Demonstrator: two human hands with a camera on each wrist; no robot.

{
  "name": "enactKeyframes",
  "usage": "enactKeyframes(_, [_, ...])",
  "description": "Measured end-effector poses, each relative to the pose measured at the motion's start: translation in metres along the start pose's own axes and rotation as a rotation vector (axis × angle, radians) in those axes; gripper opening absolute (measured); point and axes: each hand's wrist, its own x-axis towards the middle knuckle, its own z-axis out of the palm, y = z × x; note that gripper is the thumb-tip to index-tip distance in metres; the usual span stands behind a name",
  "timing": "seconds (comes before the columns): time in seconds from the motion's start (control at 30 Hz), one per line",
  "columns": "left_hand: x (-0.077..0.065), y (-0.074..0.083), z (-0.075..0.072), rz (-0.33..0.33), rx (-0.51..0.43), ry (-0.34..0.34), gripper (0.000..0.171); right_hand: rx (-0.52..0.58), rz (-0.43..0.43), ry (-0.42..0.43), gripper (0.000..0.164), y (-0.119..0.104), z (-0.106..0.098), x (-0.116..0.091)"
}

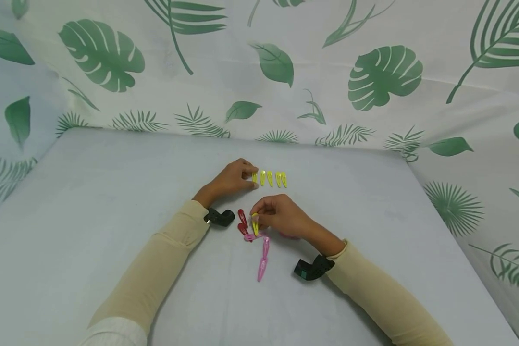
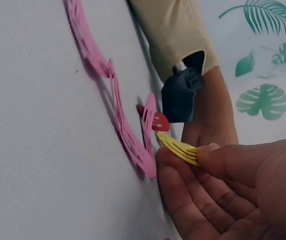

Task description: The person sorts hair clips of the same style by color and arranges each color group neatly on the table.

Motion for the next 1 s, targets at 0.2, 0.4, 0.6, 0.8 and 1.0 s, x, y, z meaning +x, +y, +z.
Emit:
enactKeyframes(0.2, [0.0,0.001,0.0,-0.004,0.001,0.001,0.052,0.086,0.024,-0.007,0.015,0.003,-0.003,0.001])
enactKeyframes(0.4, [0.0,0.002,0.0,-0.002,0.006,-0.001,0.052,0.199,0.035,-0.026,0.016,0.007,-0.006,0.003])
enactKeyframes(0.6, [0.0,0.002,0.0,-0.006,0.01,0.0,0.051,0.151,0.026,0.017,0.02,0.01,-0.013,0.005])
enactKeyframes(0.8, [0.0,0.001,0.001,-0.008,0.02,0.003,0.051,0.119,0.035,0.064,0.02,0.011,-0.022,0.005])
enactKeyframes(1.0, [0.0,0.001,0.001,0.003,0.019,-0.001,0.051,0.142,0.072,0.132,0.019,0.015,-0.031,0.005])
